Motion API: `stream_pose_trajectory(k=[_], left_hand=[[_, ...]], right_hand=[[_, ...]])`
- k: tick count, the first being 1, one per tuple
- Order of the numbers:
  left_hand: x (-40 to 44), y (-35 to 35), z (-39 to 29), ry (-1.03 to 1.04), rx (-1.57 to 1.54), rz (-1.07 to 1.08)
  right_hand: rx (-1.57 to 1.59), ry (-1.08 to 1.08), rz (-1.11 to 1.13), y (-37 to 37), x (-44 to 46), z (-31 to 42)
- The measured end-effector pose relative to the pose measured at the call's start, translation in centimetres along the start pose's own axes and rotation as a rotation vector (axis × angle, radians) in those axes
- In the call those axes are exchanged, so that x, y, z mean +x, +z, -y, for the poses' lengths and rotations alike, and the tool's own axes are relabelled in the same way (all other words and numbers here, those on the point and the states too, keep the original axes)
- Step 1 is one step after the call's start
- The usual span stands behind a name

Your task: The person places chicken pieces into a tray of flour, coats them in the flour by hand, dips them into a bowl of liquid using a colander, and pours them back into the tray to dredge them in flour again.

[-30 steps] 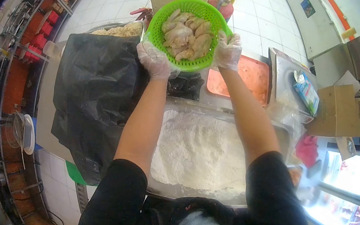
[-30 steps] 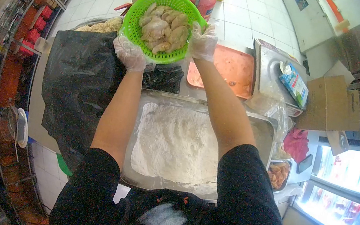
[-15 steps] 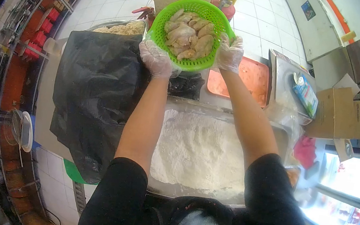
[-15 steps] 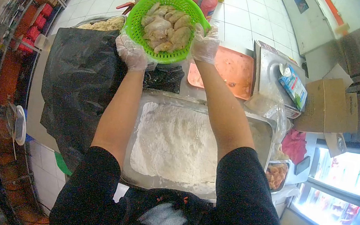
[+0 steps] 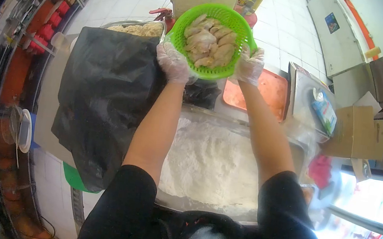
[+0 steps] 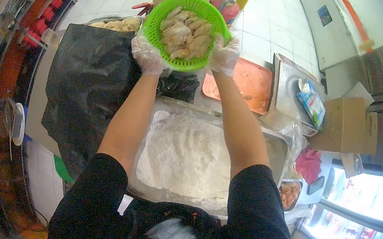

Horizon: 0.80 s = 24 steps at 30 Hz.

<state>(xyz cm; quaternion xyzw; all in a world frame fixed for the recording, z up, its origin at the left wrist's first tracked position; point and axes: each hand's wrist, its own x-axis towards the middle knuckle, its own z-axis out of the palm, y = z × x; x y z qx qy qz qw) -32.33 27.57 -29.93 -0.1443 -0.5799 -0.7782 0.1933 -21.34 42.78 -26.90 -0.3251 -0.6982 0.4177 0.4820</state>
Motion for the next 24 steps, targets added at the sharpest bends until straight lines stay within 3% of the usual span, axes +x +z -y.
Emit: stream_pose_trajectory(k=[3,5,7,10,12,13,15,16,17,18,20,22,24], left_hand=[[0.6,0.6,0.4,-0.005,0.015,-0.007],[1.0,0.8,1.2,0.023,0.102,-0.014],[1.2,0.9,0.8,0.052,0.196,-0.031],[0.8,0.1,-4.4,-0.04,0.014,0.076],[0.2,-1.6,-9.9,-0.125,-0.072,0.274],[-0.7,-3.0,-11.6,-0.029,0.059,0.321],[-2.4,-5.8,-16.6,-0.154,0.0,0.471],[-3.4,-7.2,-19.3,-0.384,-0.193,0.559],[-4.4,-9.5,-20.0,-0.353,-0.068,0.746],[-6.3,-11.2,-20.9,-0.4,-0.043,0.744],[-10.3,-14.3,-22.8,-0.503,0.148,0.961],[-15.3,-17.0,-22.1,-0.632,0.19,0.961],[-19.0,-20.6,-20.4,-0.305,0.391,1.155]], right_hand=[[-0.018,0.052,-0.016,0.2,0.3,0.7],[-0.227,0.067,-0.002,-0.1,0.4,1.3],[-0.165,0.053,-0.023,-0.6,0.3,0.8],[0.009,0.043,-0.056,-2.4,0.3,2.4],[0.114,0.067,-0.078,-5.5,-1.0,4.7],[0.164,0.06,-0.077,-7.6,-1.9,5.8],[0.204,0.084,-0.068,-11.9,-4.0,7.2],[0.07,0.041,-0.015,-14.7,-5.3,7.4],[-0.062,-0.002,0.046,-17.3,-6.5,7.2],[-0.079,0.043,0.068,-19.7,-7.9,6.7],[-0.362,-0.21,0.191,-24.5,-11.1,5.5],[-0.238,-0.042,0.326,-28.4,-13.8,4.5],[-0.355,-0.71,0.66,-32.4,-15.5,2.4]])
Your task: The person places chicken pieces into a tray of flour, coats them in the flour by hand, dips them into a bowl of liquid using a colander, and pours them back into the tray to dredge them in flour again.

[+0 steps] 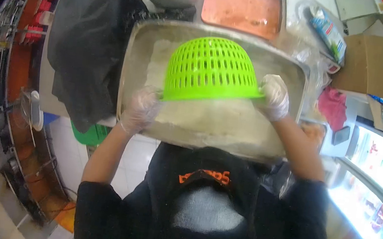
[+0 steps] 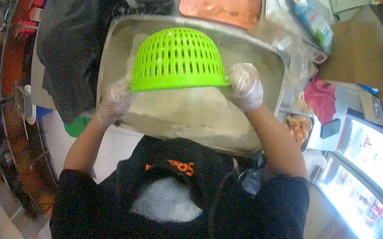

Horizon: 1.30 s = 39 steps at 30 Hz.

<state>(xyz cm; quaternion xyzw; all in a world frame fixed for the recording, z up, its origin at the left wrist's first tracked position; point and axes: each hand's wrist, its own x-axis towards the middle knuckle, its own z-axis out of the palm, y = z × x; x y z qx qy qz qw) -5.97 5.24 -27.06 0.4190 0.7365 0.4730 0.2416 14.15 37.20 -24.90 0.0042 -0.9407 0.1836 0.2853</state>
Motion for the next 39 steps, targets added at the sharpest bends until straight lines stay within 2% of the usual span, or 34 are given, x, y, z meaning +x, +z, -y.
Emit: stream_pose_trajectory(k=[1,2,4,5,7,8,10,11,12,14,16,17,18,19,20,21,22,24,26,27,28,29,30,32,33,37,39], left_hand=[[-0.6,0.5,1.3,0.332,0.291,0.012],[-1.0,0.7,1.4,0.303,0.286,0.028],[-1.1,0.7,1.1,0.618,0.643,0.158],[-1.2,0.5,0.3,0.608,0.644,0.162],[-1.0,-0.3,-1.0,0.533,0.697,0.155],[-0.8,-0.6,-1.5,0.509,0.717,0.153],[0.3,-1.2,-2.0,0.7,0.816,0.055],[1.0,-1.5,-2.4,0.705,0.819,0.047],[1.7,-1.8,-2.9,0.606,0.641,-0.031],[3.6,-2.8,-4.6,0.41,0.277,-0.178],[6.7,-5.0,-7.1,0.446,0.307,-0.306],[8.2,-6.3,-8.4,0.464,0.361,-0.383],[9.5,-7.2,-8.8,0.426,0.231,-0.483],[10.9,-8.2,-9.3,0.401,0.093,-0.585],[11.7,-8.7,-9.4,0.311,-0.307,-0.672],[12.1,-9.4,-9.3,0.336,-0.366,-0.726],[12.1,-10.0,-8.6,0.348,-0.369,-0.728],[11.2,-10.2,-5.8,0.29,-0.549,-0.658],[9.8,-8.5,-4.0,0.182,-0.532,-0.623],[9.0,-7.8,-2.3,0.153,-0.534,-0.558],[8.3,-6.5,-3.4,-0.009,-0.574,-0.576],[7.9,-5.9,-1.9,-0.063,-0.715,-0.534],[7.5,-5.3,-0.6,-0.067,-0.715,-0.535],[7.1,-4.4,0.3,-0.19,-0.605,-0.455],[6.9,-4.2,0.1,-0.206,-0.643,-0.445],[6.8,-2.8,1.1,-0.194,-0.694,-0.489],[6.5,-2.4,1.8,-0.198,-0.406,-0.304]], right_hand=[[0.081,-0.123,0.137,-0.1,-1.8,-0.7],[0.105,-0.105,0.151,-0.4,-3.6,-0.4],[0.005,-0.055,0.433,-1.1,-5.7,0.2],[0.015,-0.054,0.437,-1.5,-5.6,0.9],[0.112,-0.103,0.228,-2.5,-4.4,2.4],[0.115,-0.105,0.223,-2.7,-4.2,2.4],[0.116,-0.02,0.294,-3.4,-4.0,2.2],[0.071,-0.058,0.355,-3.2,-4.0,1.4],[0.061,-0.067,0.35,-3.1,-3.4,1.1],[0.072,0.165,0.043,-3.0,-0.6,1.4],[0.424,0.543,-0.188,-3.3,4.8,2.6],[0.439,0.64,-0.245,-3.8,8.5,3.3],[0.454,0.741,-0.303,-3.8,11.4,3.2],[0.047,0.441,-0.229,-2.1,13.2,-0.2],[-0.351,0.129,-0.151,-0.5,15.0,-3.6],[-0.314,0.142,-0.148,0.8,17.4,-4.7],[-0.134,0.272,-0.163,2.5,20.1,-5.1],[0.268,0.536,-0.241,6.3,24.9,-5.3],[0.433,0.638,-0.264,10.1,28.6,-5.8],[0.391,0.612,-0.237,11.9,29.7,-6.4],[0.208,0.491,-0.145,13.8,30.6,-7.1],[-0.468,0.143,0.081,14.5,31.0,-7.0],[-0.466,0.144,0.084,15.4,31.1,-6.8],[1.116,0.989,-0.289,15.2,30.7,-3.5],[1.116,0.99,-0.279,15.1,30.1,-2.9],[0.54,0.697,-0.061,14.8,24.9,-5.5],[0.355,0.414,0.239,10.0,20.1,-1.2]])
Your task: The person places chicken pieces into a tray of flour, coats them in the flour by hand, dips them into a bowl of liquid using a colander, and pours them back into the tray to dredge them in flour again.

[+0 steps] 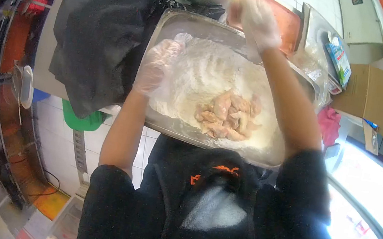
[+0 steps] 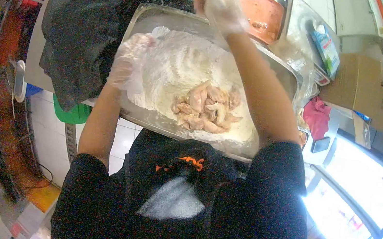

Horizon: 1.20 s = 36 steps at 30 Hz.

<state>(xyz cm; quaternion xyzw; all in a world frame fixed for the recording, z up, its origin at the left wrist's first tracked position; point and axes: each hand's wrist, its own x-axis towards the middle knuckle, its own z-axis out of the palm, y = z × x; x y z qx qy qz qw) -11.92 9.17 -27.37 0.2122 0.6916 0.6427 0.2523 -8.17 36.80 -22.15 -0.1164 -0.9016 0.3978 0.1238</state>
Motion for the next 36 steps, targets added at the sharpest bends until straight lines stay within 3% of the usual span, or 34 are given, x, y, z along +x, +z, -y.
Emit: stream_pose_trajectory(k=[1,3,5,6,8,10,11,12,15,17,18,20,21,23,24,25,27,28,30,31,32,34,35,36], left_hand=[[0.0,-0.2,0.7,-0.005,-0.007,-0.013],[-0.1,-0.4,3.5,0.033,0.653,0.107],[-0.1,-1.1,7.7,0.292,1.167,0.365],[0.8,-0.6,9.0,0.219,1.266,0.667],[0.9,0.9,9.7,0.131,1.347,0.99],[-0.7,2.8,10.2,0.287,1.18,0.363],[-1.4,3.3,9.9,0.28,1.19,0.38],[-2.1,3.7,9.5,0.128,0.984,0.389],[-2.6,5.4,7.2,-0.297,0.356,0.401],[-2.3,6.5,6.5,-0.439,0.15,0.421],[-2.0,6.5,6.3,-0.21,0.382,0.46],[-1.5,5.9,6.4,0.273,0.809,0.506],[-1.5,5.5,6.4,0.523,1.005,0.511],[-1.4,5.2,6.3,1.042,1.372,0.476],[-0.5,5.2,4.0,0.161,1.143,0.683],[-0.2,5.5,2.5,0.166,1.142,0.685],[-0.3,5.9,0.7,-0.349,1.671,0.937],[-0.4,4.4,3.1,-0.343,1.677,0.938],[-0.6,-0.1,9.8,-0.279,1.513,1.168],[-1.8,1.3,8.2,-0.272,1.517,1.169],[-4.4,4.0,5.1,-0.416,1.1,0.741],[-5.6,5.4,6.7,-0.517,0.665,0.318],[-5.4,5.5,12.6,-0.597,0.573,0.416],[-5.2,6.3,13.1,-0.668,0.534,0.435]], right_hand=[[-0.137,-0.1,0.158,-0.9,-3.6,1.1],[0.473,0.419,0.326,1.1,-8.8,-2.2],[0.269,0.207,0.234,4.3,-13.3,-10.7],[0.275,0.211,0.241,4.5,-13.5,-10.9],[-0.353,-0.064,0.202,4.9,-14.4,-10.6],[-0.352,-0.141,0.302,6.5,-14.3,-10.5],[-0.351,-0.181,0.34,7.4,-14.2,-10.1],[-0.348,-0.221,0.377,8.3,-14.0,-9.6],[-0.199,-0.037,0.469,7.2,-14.1,-7.8],[0.017,0.273,0.697,3.1,-14.3,-5.8],[0.02,0.289,0.679,2.1,-15.2,-6.8],[0.719,0.286,0.406,-0.6,-18.2,-10.0],[0.718,0.3,0.395,-1.3,-18.9,-11.5],[0.204,0.212,0.112,-2.2,-19.2,-15.4],[0.202,0.218,0.108,-2.2,-19.6,-17.3],[-0.122,0.327,0.201,-1.9,-19.9,-19.3],[-0.448,0.431,0.284,-1.9,-19.9,-19.3],[-0.423,0.445,0.353,-1.7,-19.7,-17.1],[-0.395,0.465,0.418,-0.7,-20.6,-15.5],[-0.313,0.455,0.462,0.6,-21.5,-16.1],[-0.232,0.443,0.507,1.4,-22.0,-16.1],[0.603,1.039,0.382,1.6,-23.3,-12.8],[0.603,1.037,0.38,1.4,-23.7,-10.8],[0.756,0.998,0.333,1.2,-24.0,-8.8]])
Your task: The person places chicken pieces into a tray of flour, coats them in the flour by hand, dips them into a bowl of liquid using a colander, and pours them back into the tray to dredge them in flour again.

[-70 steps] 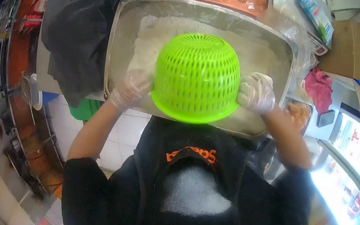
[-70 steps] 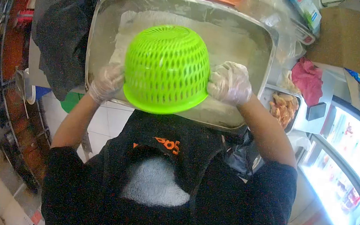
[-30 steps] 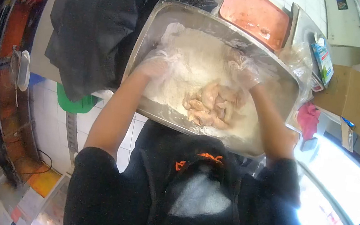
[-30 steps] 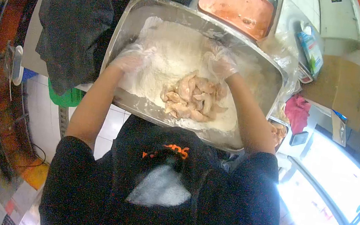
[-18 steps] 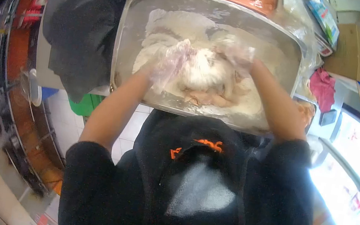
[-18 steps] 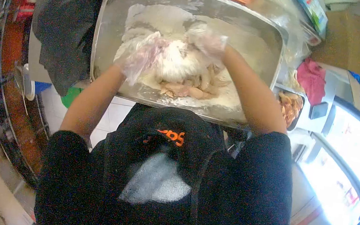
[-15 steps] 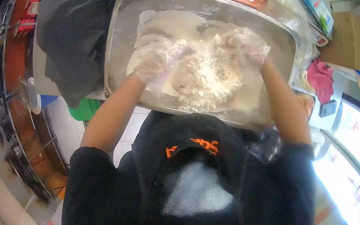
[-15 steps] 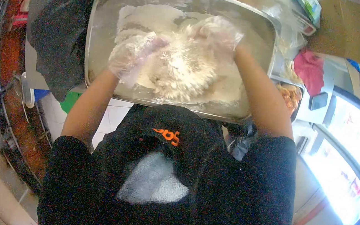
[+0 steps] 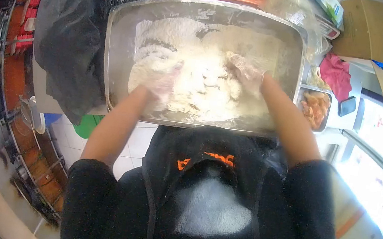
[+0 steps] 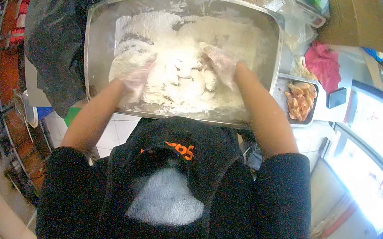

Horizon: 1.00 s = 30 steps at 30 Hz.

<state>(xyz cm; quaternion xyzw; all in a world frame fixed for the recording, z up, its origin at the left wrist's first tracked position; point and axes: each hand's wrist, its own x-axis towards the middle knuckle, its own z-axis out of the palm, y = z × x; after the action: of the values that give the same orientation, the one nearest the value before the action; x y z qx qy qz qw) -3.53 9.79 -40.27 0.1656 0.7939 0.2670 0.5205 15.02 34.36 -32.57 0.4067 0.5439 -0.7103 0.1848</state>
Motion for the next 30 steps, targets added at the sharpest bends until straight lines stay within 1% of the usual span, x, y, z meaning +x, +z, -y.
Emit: stream_pose_trajectory(k=[1,2,3,4,5,6,7,8,9,10,11,12,13,14,15,17,18,19,20,21,22,24,25,26,27,28,30], left_hand=[[0.5,0.7,-0.4,-0.053,-0.037,0.046],[0.0,1.9,-2.2,-0.09,-0.047,0.022],[-0.5,3.2,-4.0,-0.127,-0.059,-0.002],[-0.5,4.0,-4.8,0.21,-0.117,-0.007],[-0.6,3.8,-5.0,0.374,-0.145,-0.012],[-0.7,3.7,-5.2,0.539,-0.172,-0.012],[-2.3,2.3,-7.0,0.707,0.106,-0.139],[-3.8,1.3,-8.2,0.865,0.39,-0.258],[-4.6,0.7,-8.2,0.857,0.388,-0.247],[-5.3,-0.2,-7.9,0.767,0.482,-0.351],[-5.7,-1.1,-8.0,0.721,0.529,-0.4],[-6.2,-2.1,-8.1,0.671,0.576,-0.446],[-6.3,-3.0,-8.5,0.573,0.196,-0.296],[-5.8,-4.0,-8.4,0.521,0.011,-0.212],[-5.3,-5.0,-8.3,0.461,-0.175,-0.141],[-3.4,-6.8,-7.9,0.725,0.889,-0.145],[-3.4,-6.9,-8.1,0.731,0.894,-0.148],[-3.5,-6.9,-8.3,0.512,0.86,-0.07],[-3.6,-7.1,-8.4,0.294,0.822,0.004],[-3.0,-6.3,-6.8,0.299,0.828,-0.001],[-2.0,-4.7,-3.5,0.525,1.006,-0.173],[-1.3,-2.8,-2.7,0.75,1.174,-0.35],[-1.2,-0.6,-4.5,0.505,0.621,-0.192],[-1.1,0.8,-5.8,0.25,0.073,-0.044],[-1.1,1.3,-6.2,0.247,0.073,-0.055],[-1.1,1.5,-6.5,0.308,-0.1,-0.029],[-1.4,0.7,-6.7,0.367,-0.27,-0.007]], right_hand=[[0.134,-0.061,0.045,1.2,-0.9,0.5],[0.134,-0.064,0.043,2.4,-0.7,0.1],[0.346,0.016,0.094,3.5,0.1,-0.7],[0.56,0.099,0.146,4.2,0.2,-0.7],[0.56,0.099,0.148,4.4,0.2,-0.7],[0.523,-0.058,0.104,4.5,0.1,-0.6],[0.485,-0.207,0.062,4.6,-0.2,-0.3],[0.49,-0.194,0.063,4.5,-0.7,0.0],[0.337,-0.282,-0.026,4.0,-1.3,0.6],[0.179,-0.371,-0.112,3.4,-1.8,1.3],[0.182,-0.363,-0.112,2.7,-2.5,2.2],[-0.039,-0.346,-0.262,1.9,-3.2,3.1],[-0.149,-0.34,-0.336,1.0,-3.1,3.2],[-0.259,-0.326,-0.411,0.0,-3.0,3.2],[-0.317,-0.28,-0.366,-1.2,-1.9,2.8],[-0.375,-0.241,-0.326,-3.6,0.2,0.9],[-0.206,-0.058,-0.33,-4.5,1.5,-0.7],[-0.035,0.123,-0.328,-4.9,2.1,-1.4],[-0.03,0.115,-0.331,-4.2,1.5,-1.0],[0.151,0.134,-0.176,-2.8,0.7,-1.1],[0.33,0.154,-0.017,-1.2,0.0,-1.0],[0.295,0.225,0.036,2.0,0.5,-1.0],[0.294,0.227,0.039,4.0,-0.1,-0.1],[0.349,0.223,-0.027,5.9,-0.9,1.5],[0.376,0.22,-0.054,6.5,-0.9,1.8],[0.403,0.216,-0.082,7.1,-1.0,2.1],[0.209,-0.134,-0.035,6.6,-0.4,0.6]])
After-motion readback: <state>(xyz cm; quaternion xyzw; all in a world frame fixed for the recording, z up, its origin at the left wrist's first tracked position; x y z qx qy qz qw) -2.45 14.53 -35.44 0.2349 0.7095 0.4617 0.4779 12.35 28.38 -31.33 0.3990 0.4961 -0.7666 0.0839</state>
